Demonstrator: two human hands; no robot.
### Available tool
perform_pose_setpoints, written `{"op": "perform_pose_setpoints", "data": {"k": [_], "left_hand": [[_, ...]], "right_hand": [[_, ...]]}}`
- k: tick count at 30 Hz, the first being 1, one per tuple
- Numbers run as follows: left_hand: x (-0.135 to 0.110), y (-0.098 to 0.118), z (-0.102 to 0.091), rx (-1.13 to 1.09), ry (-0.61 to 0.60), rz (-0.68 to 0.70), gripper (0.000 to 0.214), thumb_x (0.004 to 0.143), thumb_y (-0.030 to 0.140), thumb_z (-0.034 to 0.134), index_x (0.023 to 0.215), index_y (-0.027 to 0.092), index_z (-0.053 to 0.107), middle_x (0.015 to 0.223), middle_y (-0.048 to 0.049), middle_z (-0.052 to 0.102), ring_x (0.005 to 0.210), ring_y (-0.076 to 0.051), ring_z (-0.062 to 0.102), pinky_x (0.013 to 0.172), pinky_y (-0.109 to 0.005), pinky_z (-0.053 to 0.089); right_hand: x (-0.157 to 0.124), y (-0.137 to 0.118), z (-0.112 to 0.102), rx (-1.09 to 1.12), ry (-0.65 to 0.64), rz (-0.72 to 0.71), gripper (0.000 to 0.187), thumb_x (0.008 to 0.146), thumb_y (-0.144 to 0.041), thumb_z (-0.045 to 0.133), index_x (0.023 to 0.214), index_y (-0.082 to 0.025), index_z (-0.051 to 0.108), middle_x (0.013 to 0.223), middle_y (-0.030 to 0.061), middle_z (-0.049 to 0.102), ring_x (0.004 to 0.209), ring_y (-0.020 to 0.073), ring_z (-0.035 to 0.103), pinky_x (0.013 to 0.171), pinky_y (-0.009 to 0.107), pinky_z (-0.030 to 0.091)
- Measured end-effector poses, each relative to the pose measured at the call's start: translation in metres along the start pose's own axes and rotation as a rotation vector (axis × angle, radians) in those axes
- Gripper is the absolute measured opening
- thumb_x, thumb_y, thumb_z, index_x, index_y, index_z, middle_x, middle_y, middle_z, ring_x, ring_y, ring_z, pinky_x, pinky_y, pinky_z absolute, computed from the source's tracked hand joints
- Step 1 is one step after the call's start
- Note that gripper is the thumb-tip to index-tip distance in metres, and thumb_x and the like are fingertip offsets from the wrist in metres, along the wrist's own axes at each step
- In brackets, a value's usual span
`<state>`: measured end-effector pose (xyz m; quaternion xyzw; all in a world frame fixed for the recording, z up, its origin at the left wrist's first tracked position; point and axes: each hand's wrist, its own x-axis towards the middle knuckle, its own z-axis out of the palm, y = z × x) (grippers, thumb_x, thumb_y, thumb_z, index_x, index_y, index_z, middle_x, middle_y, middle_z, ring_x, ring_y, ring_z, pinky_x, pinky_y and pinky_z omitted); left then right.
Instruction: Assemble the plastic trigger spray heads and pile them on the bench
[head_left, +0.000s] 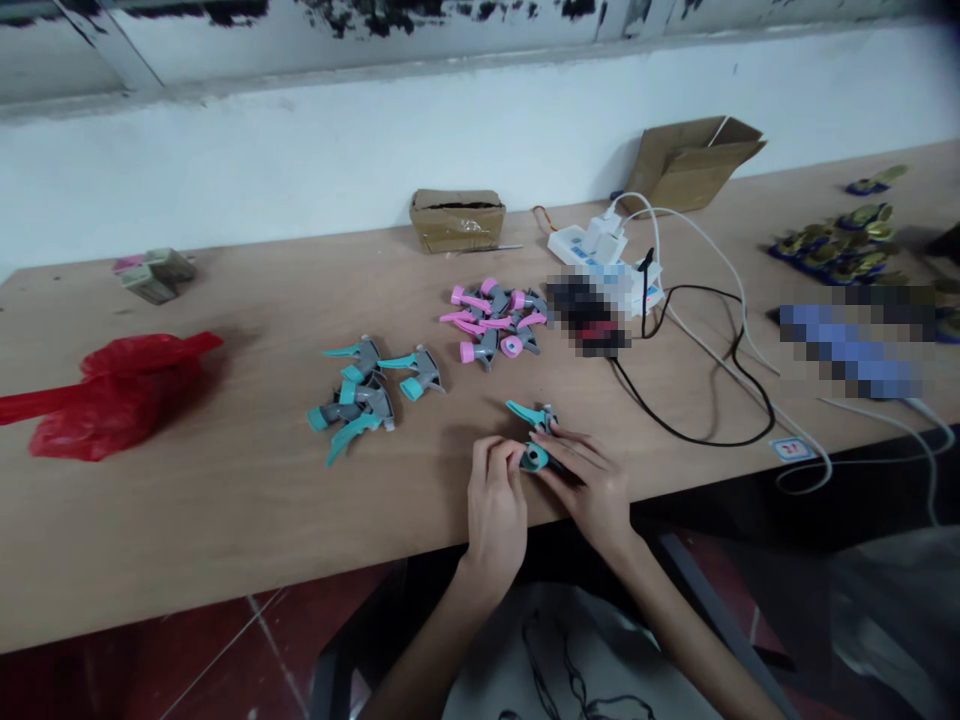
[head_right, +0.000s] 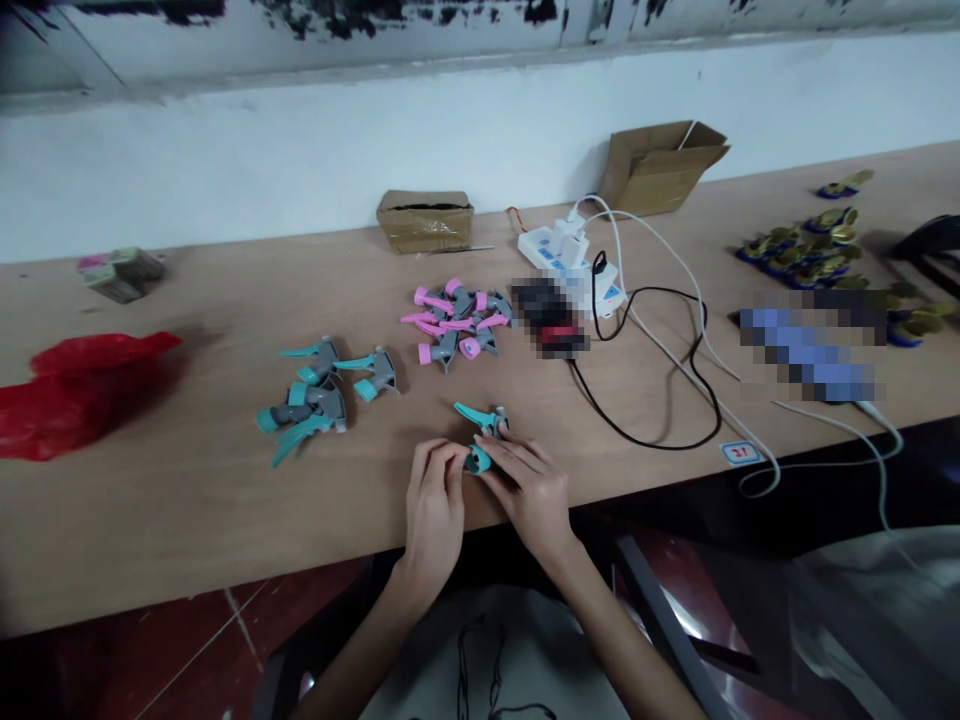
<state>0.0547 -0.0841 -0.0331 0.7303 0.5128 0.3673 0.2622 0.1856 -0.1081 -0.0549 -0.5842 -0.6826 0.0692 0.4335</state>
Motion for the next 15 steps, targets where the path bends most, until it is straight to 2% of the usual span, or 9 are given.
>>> {"op": "perform_pose_setpoints", "data": {"k": [4, 11, 15], "left_hand": [[0.002, 0.002, -0.005, -0.018, -0.042, 0.001, 0.015, 0.091, 0.014, 0.038, 0.089, 0.019, 0.051, 0.093, -0.0042, 0.051, 0.084, -0.015, 0.056, 0.078, -0.029, 0.048], [0.007, 0.003, -0.012, -0.161, -0.186, -0.007, 0.01, 0.084, 0.011, 0.049, 0.091, 0.019, 0.049, 0.097, -0.004, 0.049, 0.09, -0.015, 0.054, 0.079, -0.029, 0.048], [0.012, 0.001, -0.017, -0.213, -0.262, -0.006, 0.008, 0.085, 0.015, 0.05, 0.092, 0.019, 0.051, 0.098, -0.0039, 0.049, 0.091, -0.015, 0.053, 0.081, -0.028, 0.048]], "right_hand": [[0.001, -0.001, -0.001, 0.005, 0.005, 0.004, 0.035, 0.084, -0.022, 0.057, 0.119, -0.027, 0.057, 0.108, 0.0024, 0.068, 0.108, 0.0221, 0.059, 0.089, 0.04, 0.051], [0.001, -0.001, -0.003, 0.024, 0.01, 0.009, 0.035, 0.083, -0.018, 0.056, 0.117, -0.025, 0.058, 0.108, 0.0041, 0.068, 0.109, 0.0219, 0.058, 0.09, 0.04, 0.05], [0.001, -0.001, -0.003, 0.036, 0.01, 0.012, 0.035, 0.083, -0.019, 0.056, 0.117, -0.026, 0.058, 0.108, 0.0039, 0.068, 0.109, 0.0222, 0.058, 0.09, 0.041, 0.05]]}}
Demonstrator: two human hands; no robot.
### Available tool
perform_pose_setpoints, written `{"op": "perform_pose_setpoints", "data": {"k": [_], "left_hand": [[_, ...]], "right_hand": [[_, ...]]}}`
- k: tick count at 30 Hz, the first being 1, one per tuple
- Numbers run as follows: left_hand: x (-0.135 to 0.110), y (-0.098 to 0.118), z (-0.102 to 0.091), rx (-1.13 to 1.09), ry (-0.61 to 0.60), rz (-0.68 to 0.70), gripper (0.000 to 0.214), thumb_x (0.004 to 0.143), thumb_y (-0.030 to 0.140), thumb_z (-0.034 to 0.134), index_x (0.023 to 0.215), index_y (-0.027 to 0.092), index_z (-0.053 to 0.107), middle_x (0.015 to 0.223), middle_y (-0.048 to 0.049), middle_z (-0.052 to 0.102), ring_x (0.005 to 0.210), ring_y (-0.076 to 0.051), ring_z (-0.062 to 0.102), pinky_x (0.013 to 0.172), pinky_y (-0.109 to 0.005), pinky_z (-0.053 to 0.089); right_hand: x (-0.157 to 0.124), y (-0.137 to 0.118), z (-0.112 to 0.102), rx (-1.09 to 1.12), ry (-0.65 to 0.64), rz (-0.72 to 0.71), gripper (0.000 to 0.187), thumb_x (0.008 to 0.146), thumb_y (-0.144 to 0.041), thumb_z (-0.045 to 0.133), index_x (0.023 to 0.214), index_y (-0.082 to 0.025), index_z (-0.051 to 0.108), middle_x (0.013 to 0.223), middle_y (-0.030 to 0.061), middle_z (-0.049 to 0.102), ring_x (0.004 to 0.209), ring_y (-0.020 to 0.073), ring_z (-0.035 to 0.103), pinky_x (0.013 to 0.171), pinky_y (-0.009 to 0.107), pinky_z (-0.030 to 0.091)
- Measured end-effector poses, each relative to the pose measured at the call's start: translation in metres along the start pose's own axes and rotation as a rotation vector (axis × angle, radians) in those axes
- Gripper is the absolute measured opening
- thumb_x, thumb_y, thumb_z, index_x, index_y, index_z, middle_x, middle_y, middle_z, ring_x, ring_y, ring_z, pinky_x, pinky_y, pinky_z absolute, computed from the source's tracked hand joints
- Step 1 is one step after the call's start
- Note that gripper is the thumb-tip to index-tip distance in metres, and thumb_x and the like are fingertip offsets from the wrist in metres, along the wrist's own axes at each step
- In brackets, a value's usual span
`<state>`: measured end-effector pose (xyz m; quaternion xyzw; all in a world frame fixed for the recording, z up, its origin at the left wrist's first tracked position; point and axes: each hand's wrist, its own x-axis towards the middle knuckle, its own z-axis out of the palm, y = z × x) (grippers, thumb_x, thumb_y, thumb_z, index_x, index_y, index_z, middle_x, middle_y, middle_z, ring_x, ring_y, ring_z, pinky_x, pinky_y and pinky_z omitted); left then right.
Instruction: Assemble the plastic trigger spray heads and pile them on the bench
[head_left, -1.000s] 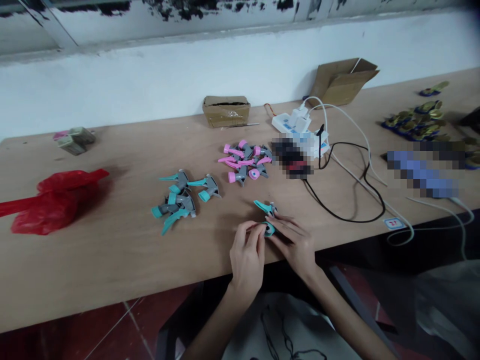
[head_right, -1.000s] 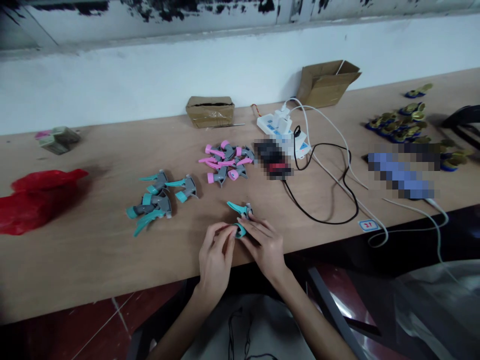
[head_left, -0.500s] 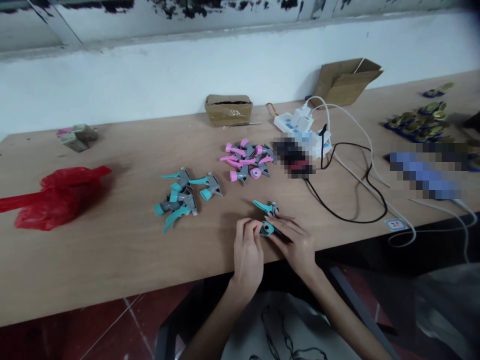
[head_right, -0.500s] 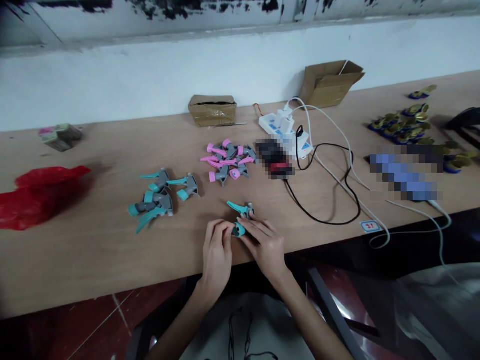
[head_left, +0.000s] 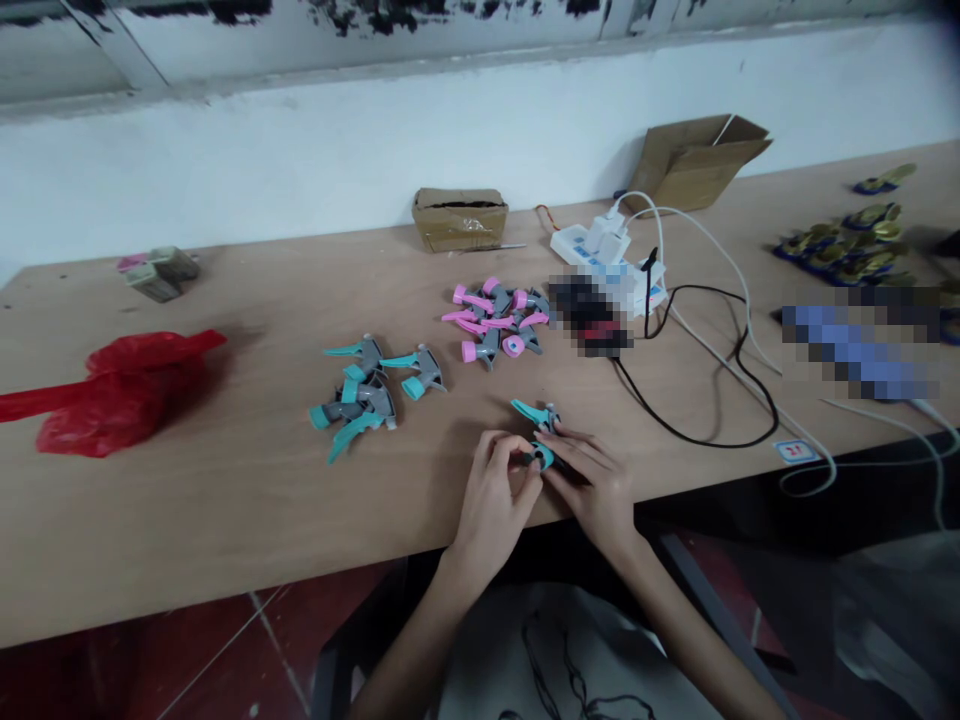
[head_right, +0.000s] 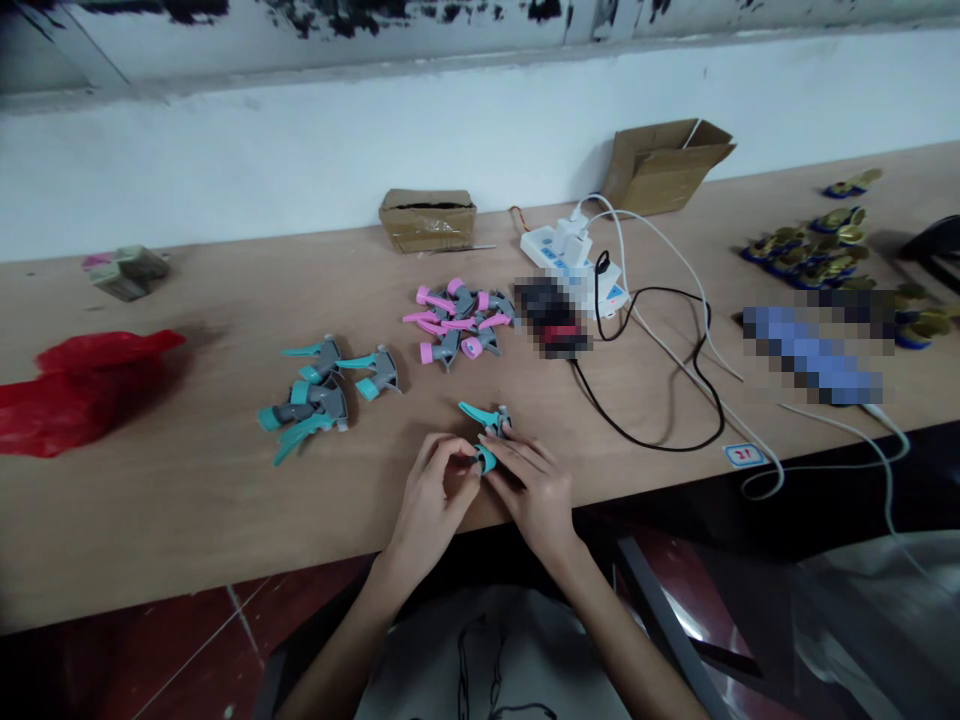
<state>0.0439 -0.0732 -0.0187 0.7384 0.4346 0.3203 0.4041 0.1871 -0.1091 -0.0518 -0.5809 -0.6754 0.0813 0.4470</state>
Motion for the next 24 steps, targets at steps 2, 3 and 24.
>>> {"op": "perform_pose_setpoints", "data": {"k": [2, 3, 24], "left_hand": [[0.002, 0.0, -0.004, -0.025, -0.028, -0.015, 0.006, 0.086, 0.019, 0.051, 0.092, 0.019, 0.053, 0.098, -0.0039, 0.05, 0.091, -0.015, 0.054, 0.081, -0.028, 0.048], [0.002, -0.001, -0.005, -0.036, -0.036, -0.021, 0.006, 0.086, 0.02, 0.052, 0.092, 0.019, 0.054, 0.098, -0.0039, 0.05, 0.091, -0.015, 0.054, 0.081, -0.027, 0.048], [0.014, -0.009, -0.009, 0.018, -0.071, -0.074, 0.007, 0.085, 0.021, 0.054, 0.079, 0.018, 0.054, 0.088, -0.0018, 0.053, 0.086, -0.016, 0.053, 0.079, -0.029, 0.042]], "right_hand": [[0.0, 0.0, 0.0, 0.002, 0.006, 0.0, 0.034, 0.083, -0.02, 0.058, 0.116, -0.026, 0.059, 0.107, 0.0037, 0.068, 0.109, 0.0218, 0.058, 0.09, 0.04, 0.05], [0.0, 0.0, 0.0, 0.002, 0.009, 0.001, 0.034, 0.083, -0.02, 0.059, 0.116, -0.025, 0.059, 0.107, 0.0036, 0.068, 0.108, 0.0215, 0.059, 0.09, 0.039, 0.05], [-0.001, 0.001, 0.004, -0.036, 0.0, -0.022, 0.035, 0.082, -0.02, 0.06, 0.117, -0.024, 0.058, 0.107, 0.0022, 0.068, 0.108, 0.0208, 0.059, 0.089, 0.038, 0.05]]}}
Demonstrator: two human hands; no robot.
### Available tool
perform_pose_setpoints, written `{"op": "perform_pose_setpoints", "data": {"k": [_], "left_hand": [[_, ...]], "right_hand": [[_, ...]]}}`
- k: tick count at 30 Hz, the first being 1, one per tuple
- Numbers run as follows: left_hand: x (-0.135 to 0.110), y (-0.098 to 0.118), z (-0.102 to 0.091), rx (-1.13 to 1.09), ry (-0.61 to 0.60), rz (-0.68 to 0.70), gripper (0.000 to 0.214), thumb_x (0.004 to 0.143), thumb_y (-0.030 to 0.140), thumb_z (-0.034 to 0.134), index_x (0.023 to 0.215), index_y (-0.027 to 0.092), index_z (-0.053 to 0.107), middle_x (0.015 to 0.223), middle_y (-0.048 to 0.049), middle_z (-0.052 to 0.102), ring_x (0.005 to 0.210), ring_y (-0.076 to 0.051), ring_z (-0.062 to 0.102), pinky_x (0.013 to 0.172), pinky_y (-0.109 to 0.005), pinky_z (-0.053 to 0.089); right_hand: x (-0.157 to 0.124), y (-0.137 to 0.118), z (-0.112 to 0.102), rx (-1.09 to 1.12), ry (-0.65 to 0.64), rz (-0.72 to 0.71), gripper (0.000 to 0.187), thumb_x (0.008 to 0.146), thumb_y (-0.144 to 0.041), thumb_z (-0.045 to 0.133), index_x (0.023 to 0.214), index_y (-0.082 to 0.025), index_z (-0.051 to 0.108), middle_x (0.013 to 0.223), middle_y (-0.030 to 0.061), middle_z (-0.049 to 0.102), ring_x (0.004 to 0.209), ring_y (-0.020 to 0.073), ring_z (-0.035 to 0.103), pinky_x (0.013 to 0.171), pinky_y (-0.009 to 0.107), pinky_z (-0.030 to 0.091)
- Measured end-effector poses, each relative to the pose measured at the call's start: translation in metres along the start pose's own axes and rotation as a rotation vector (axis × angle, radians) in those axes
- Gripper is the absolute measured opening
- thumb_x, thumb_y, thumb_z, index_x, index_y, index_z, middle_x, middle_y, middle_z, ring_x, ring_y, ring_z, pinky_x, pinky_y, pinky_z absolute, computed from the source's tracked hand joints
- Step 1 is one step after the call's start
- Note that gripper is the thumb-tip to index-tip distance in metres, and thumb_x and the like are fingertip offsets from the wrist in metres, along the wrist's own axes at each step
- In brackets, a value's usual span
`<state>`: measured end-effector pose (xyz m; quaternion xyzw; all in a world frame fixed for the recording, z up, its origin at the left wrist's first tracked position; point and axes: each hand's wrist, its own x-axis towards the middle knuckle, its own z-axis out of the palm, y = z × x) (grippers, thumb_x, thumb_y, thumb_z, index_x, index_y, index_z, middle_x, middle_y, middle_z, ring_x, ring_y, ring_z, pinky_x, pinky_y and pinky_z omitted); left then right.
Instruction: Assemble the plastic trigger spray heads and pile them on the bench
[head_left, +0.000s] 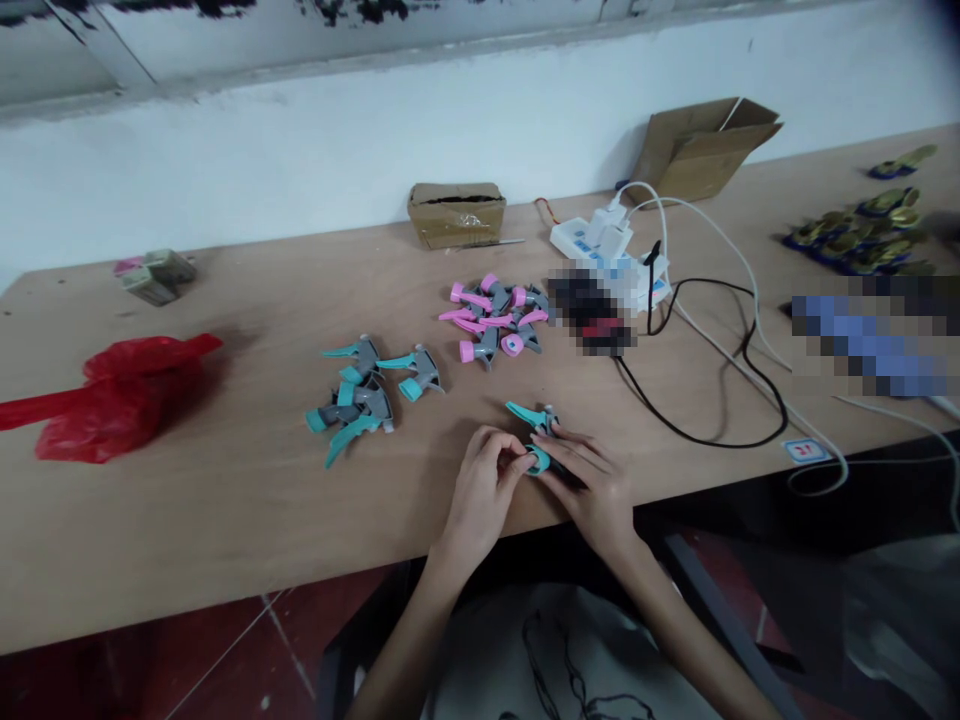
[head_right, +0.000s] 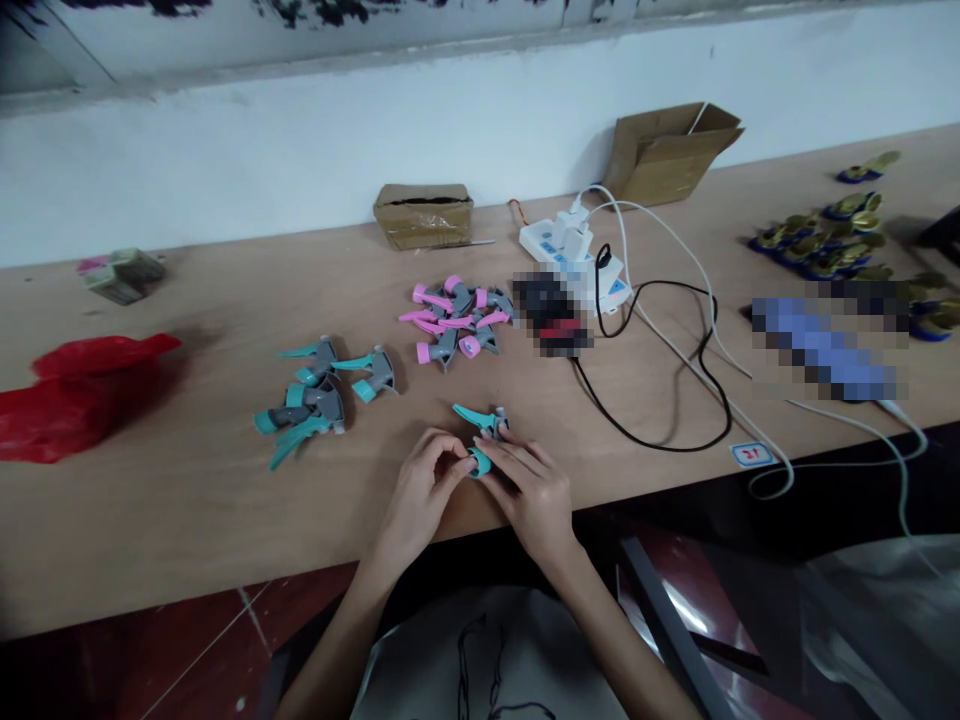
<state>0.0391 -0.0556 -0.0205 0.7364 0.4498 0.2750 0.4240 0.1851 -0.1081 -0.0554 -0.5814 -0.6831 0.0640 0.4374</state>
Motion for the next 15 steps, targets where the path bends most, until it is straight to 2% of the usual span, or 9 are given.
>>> {"op": "perform_pose_setpoints", "data": {"k": [5, 8, 11, 15], "left_hand": [[-0.006, 0.0, -0.002, -0.083, 0.077, -0.007, 0.01, 0.088, 0.025, 0.05, 0.081, 0.018, 0.05, 0.089, -0.0019, 0.05, 0.08, -0.013, 0.054, 0.072, -0.025, 0.046], [-0.012, 0.0, -0.006, -0.067, 0.255, 0.027, 0.006, 0.088, 0.024, 0.051, 0.084, 0.018, 0.051, 0.087, -0.0011, 0.051, 0.077, -0.012, 0.055, 0.069, -0.023, 0.047], [-0.015, 0.002, -0.006, 0.057, 0.39, 0.188, 0.003, 0.086, 0.017, 0.055, 0.086, 0.019, 0.057, 0.083, -0.0005, 0.055, 0.076, -0.012, 0.056, 0.07, -0.024, 0.047], [-0.015, 0.007, 0.001, 0.221, 0.355, 0.45, 0.014, 0.083, 0.009, 0.056, 0.088, 0.021, 0.063, 0.083, -0.0018, 0.057, 0.079, -0.013, 0.055, 0.073, -0.027, 0.048]], "right_hand": [[0.001, 0.0, -0.001, 0.008, 0.082, 0.068, 0.035, 0.081, -0.019, 0.061, 0.116, -0.023, 0.059, 0.106, 0.0046, 0.068, 0.105, 0.0215, 0.06, 0.088, 0.038, 0.05], [0.003, -0.002, -0.003, 0.031, 0.106, 0.078, 0.036, 0.079, -0.019, 0.062, 0.115, -0.023, 0.06, 0.105, 0.0057, 0.069, 0.102, 0.0219, 0.061, 0.086, 0.039, 0.05], [0.004, -0.005, -0.005, 0.087, 0.073, 0.049, 0.038, 0.078, -0.02, 0.064, 0.116, -0.024, 0.059, 0.104, 0.0054, 0.069, 0.099, 0.0217, 0.062, 0.083, 0.039, 0.051], [0.004, -0.008, -0.009, 0.156, 0.056, 0.048, 0.041, 0.077, -0.02, 0.065, 0.117, -0.025, 0.058, 0.103, 0.0054, 0.069, 0.098, 0.0212, 0.062, 0.082, 0.038, 0.051]]}}
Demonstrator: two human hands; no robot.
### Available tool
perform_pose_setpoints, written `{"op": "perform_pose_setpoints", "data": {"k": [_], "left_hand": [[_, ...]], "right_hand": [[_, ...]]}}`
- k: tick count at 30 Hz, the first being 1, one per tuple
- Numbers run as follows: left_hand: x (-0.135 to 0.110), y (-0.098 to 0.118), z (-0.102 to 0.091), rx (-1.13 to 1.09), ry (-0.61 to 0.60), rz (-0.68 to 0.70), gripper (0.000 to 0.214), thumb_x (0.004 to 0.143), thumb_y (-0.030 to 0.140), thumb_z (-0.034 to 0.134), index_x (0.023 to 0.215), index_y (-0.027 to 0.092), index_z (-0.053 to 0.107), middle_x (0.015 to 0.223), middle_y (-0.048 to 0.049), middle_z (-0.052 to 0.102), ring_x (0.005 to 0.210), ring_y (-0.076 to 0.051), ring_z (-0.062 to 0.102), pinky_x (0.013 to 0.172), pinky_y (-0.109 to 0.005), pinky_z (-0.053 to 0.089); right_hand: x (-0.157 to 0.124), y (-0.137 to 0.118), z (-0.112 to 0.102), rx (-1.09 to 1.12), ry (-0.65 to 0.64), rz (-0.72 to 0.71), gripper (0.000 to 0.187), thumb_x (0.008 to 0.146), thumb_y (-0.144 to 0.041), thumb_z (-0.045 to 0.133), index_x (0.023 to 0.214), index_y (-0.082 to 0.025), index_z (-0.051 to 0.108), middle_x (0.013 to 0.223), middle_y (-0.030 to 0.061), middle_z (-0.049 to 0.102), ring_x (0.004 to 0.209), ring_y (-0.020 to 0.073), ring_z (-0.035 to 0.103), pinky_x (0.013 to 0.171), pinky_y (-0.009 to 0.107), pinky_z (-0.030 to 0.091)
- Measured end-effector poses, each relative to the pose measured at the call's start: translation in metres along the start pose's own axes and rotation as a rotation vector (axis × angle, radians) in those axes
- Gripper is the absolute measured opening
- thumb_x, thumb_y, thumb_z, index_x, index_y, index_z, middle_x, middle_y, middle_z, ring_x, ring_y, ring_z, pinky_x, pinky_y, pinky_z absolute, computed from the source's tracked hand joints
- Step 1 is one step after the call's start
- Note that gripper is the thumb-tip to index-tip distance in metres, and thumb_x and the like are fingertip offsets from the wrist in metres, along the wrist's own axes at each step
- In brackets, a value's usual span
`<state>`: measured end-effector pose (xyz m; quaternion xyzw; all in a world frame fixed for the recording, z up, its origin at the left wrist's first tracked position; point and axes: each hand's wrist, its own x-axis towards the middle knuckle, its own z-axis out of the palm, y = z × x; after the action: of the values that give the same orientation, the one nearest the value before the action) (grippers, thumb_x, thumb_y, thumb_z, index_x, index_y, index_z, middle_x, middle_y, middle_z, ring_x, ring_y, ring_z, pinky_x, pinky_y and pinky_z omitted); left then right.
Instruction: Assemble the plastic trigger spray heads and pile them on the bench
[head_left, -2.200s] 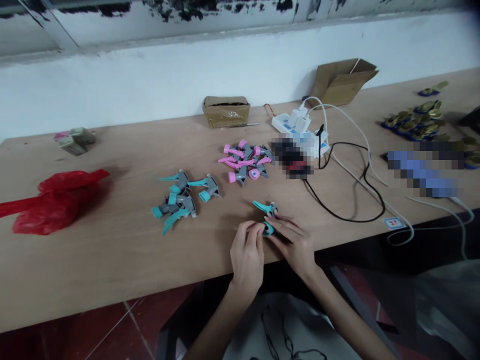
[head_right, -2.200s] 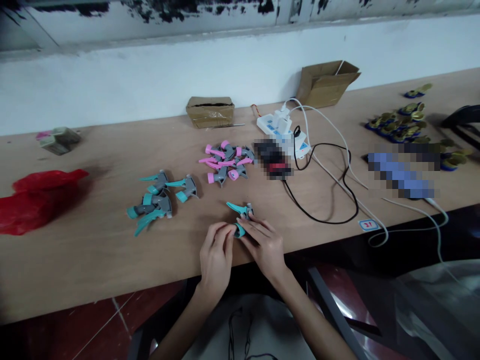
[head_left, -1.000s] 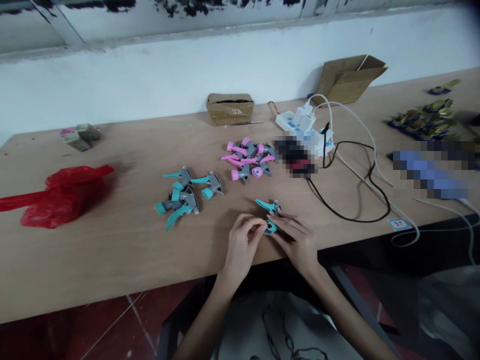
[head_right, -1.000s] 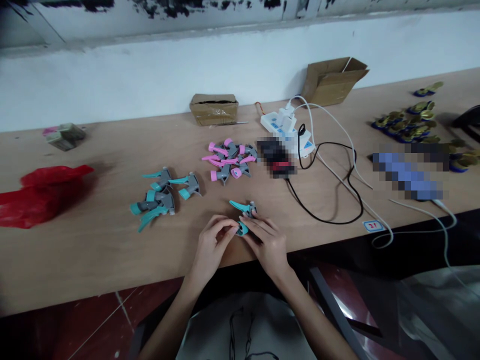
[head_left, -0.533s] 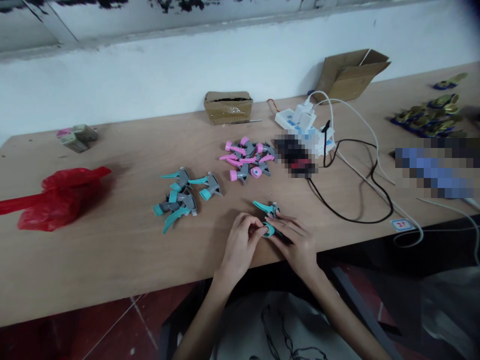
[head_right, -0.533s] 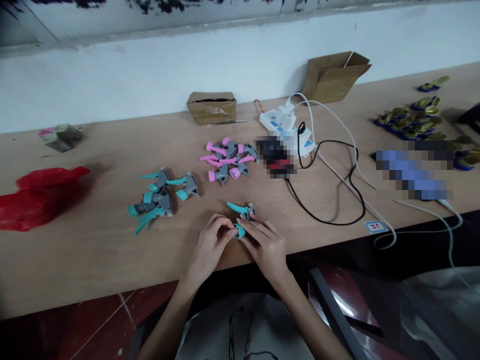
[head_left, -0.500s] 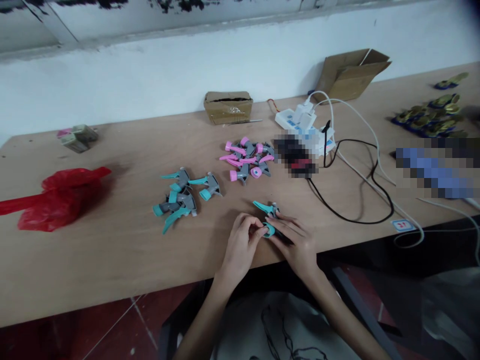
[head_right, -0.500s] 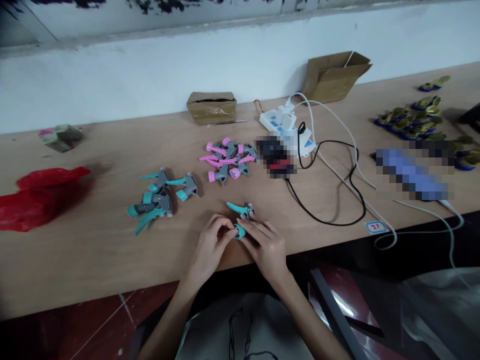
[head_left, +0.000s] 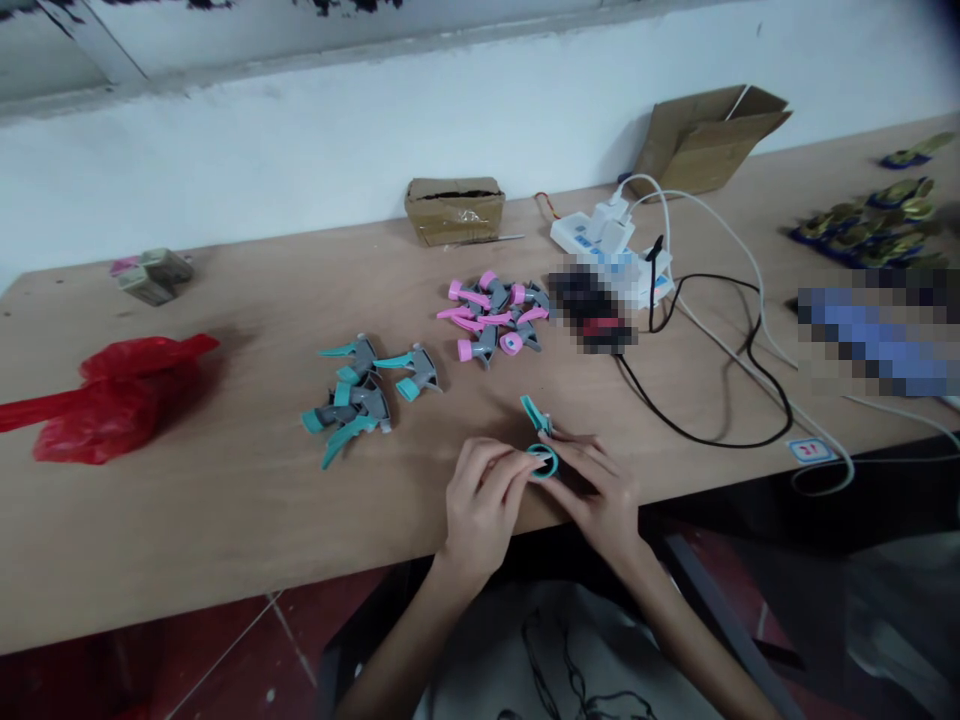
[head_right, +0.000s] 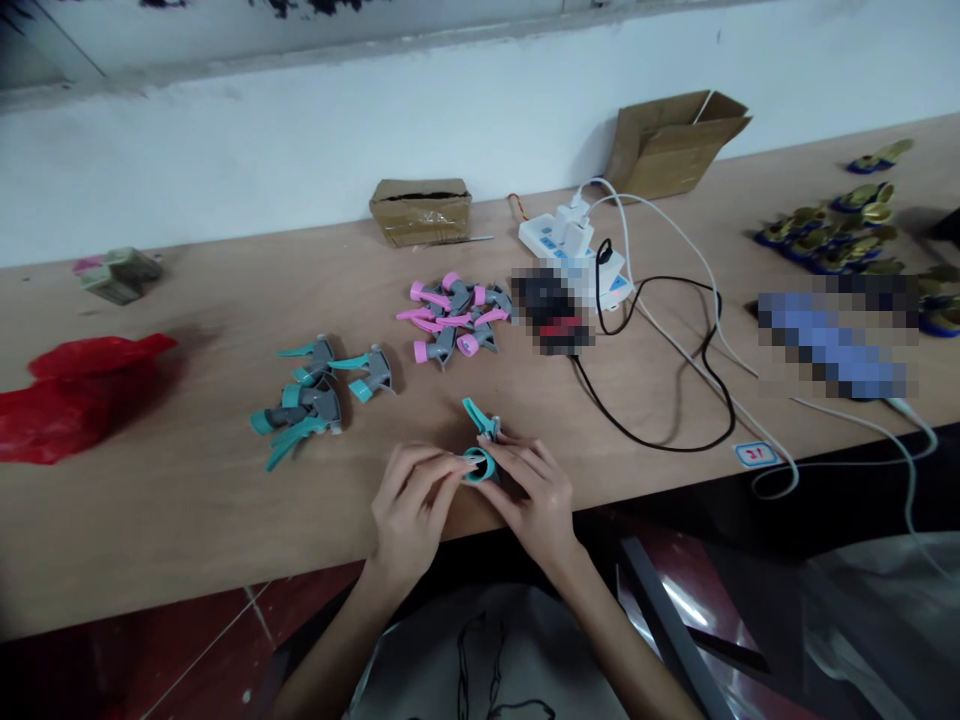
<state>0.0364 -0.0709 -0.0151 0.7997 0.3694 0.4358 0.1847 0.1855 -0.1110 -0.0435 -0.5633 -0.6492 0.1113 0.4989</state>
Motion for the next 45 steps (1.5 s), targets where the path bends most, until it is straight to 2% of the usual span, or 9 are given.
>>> {"op": "perform_pose_setpoints", "data": {"k": [3, 9, 12, 17, 23, 29, 34, 40, 45], "left_hand": [[0.002, 0.003, 0.0, -0.003, -0.068, 0.03, 0.013, 0.083, 0.011, 0.057, 0.089, 0.021, 0.065, 0.083, -0.0023, 0.056, 0.077, -0.013, 0.054, 0.068, -0.026, 0.049], [0.004, 0.005, -0.014, -0.07, -0.253, -0.06, 0.017, 0.085, 0.017, 0.056, 0.098, 0.024, 0.065, 0.088, -0.0032, 0.056, 0.084, -0.014, 0.056, 0.073, -0.028, 0.049], [0.005, 0.006, -0.016, -0.094, -0.295, -0.168, 0.012, 0.086, 0.019, 0.056, 0.093, 0.022, 0.065, 0.089, -0.0034, 0.056, 0.084, -0.014, 0.057, 0.072, -0.027, 0.049], [0.013, 0.006, -0.013, -0.151, -0.353, -0.357, 0.004, 0.081, 0.018, 0.06, 0.082, 0.021, 0.062, 0.088, -0.0014, 0.056, 0.078, -0.012, 0.057, 0.062, -0.022, 0.047], [0.022, 0.007, -0.014, -0.028, -0.42, -0.333, 0.007, 0.076, 0.016, 0.062, 0.079, 0.022, 0.059, 0.088, 0.0007, 0.056, 0.08, -0.013, 0.057, 0.068, -0.026, 0.047], [0.02, 0.012, -0.015, 0.085, -0.378, -0.304, 0.004, 0.078, 0.019, 0.061, 0.08, 0.022, 0.061, 0.088, 0.0007, 0.059, 0.079, -0.014, 0.059, 0.067, -0.026, 0.047], [0.015, 0.017, -0.014, 0.188, -0.403, -0.313, 0.004, 0.082, 0.023, 0.058, 0.081, 0.023, 0.062, 0.087, 0.0, 0.059, 0.08, -0.016, 0.059, 0.067, -0.027, 0.046], [0.013, 0.015, -0.012, 0.074, -0.325, -0.353, 0.003, 0.082, 0.022, 0.059, 0.085, 0.021, 0.06, 0.086, -0.0002, 0.059, 0.077, -0.014, 0.06, 0.063, -0.024, 0.048], [0.013, 0.014, -0.012, 0.004, -0.32, -0.365, 0.003, 0.083, 0.022, 0.059, 0.086, 0.021, 0.06, 0.082, 0.0005, 0.059, 0.07, -0.012, 0.059, 0.059, -0.022, 0.048]], "right_hand": [[-0.001, 0.001, -0.002, 0.023, 0.005, 0.015, 0.042, 0.076, -0.021, 0.066, 0.117, -0.026, 0.058, 0.104, 0.0056, 0.069, 0.098, 0.0215, 0.062, 0.083, 0.038, 0.051], [-0.003, 0.003, -0.001, 0.019, -0.01, 0.001, 0.041, 0.078, -0.021, 0.065, 0.118, -0.026, 0.057, 0.101, 0.0052, 0.069, 0.098, 0.0218, 0.062, 0.082, 0.04, 0.051], [-0.002, 0.003, -0.001, 0.02, -0.012, -0.013, 0.041, 0.078, -0.021, 0.065, 0.117, -0.026, 0.058, 0.1, 0.0048, 0.07, 0.098, 0.022, 0.062, 0.081, 0.039, 0.051], [-0.001, 0.003, -0.001, -0.001, -0.031, -0.034, 0.04, 0.077, -0.022, 0.066, 0.116, -0.025, 0.059, 0.101, 0.0049, 0.07, 0.1, 0.0221, 0.062, 0.082, 0.039, 0.051], [-0.002, 0.004, -0.002, -0.018, -0.054, -0.038, 0.04, 0.078, -0.021, 0.064, 0.118, -0.024, 0.058, 0.102, 0.0054, 0.07, 0.102, 0.0221, 0.061, 0.084, 0.039, 0.051], [-0.003, 0.005, -0.001, -0.03, -0.059, -0.037, 0.039, 0.079, -0.022, 0.063, 0.118, -0.024, 0.058, 0.103, 0.0055, 0.069, 0.104, 0.0227, 0.061, 0.085, 0.04, 0.051], [-0.002, 0.005, -0.001, -0.026, -0.056, -0.06, 0.042, 0.078, -0.018, 0.065, 0.119, -0.024, 0.057, 0.103, 0.0048, 0.069, 0.104, 0.0211, 0.06, 0.085, 0.037, 0.051], [-0.003, 0.006, 0.0, -0.033, -0.057, -0.046, 0.04, 0.078, -0.02, 0.064, 0.118, -0.024, 0.058, 0.102, 0.0051, 0.07, 0.103, 0.0223, 0.061, 0.084, 0.038, 0.051], [-0.002, 0.006, 0.0, -0.042, -0.049, -0.051, 0.04, 0.078, -0.021, 0.064, 0.117, -0.024, 0.058, 0.101, 0.0053, 0.07, 0.102, 0.0229, 0.062, 0.083, 0.039, 0.052]]}}
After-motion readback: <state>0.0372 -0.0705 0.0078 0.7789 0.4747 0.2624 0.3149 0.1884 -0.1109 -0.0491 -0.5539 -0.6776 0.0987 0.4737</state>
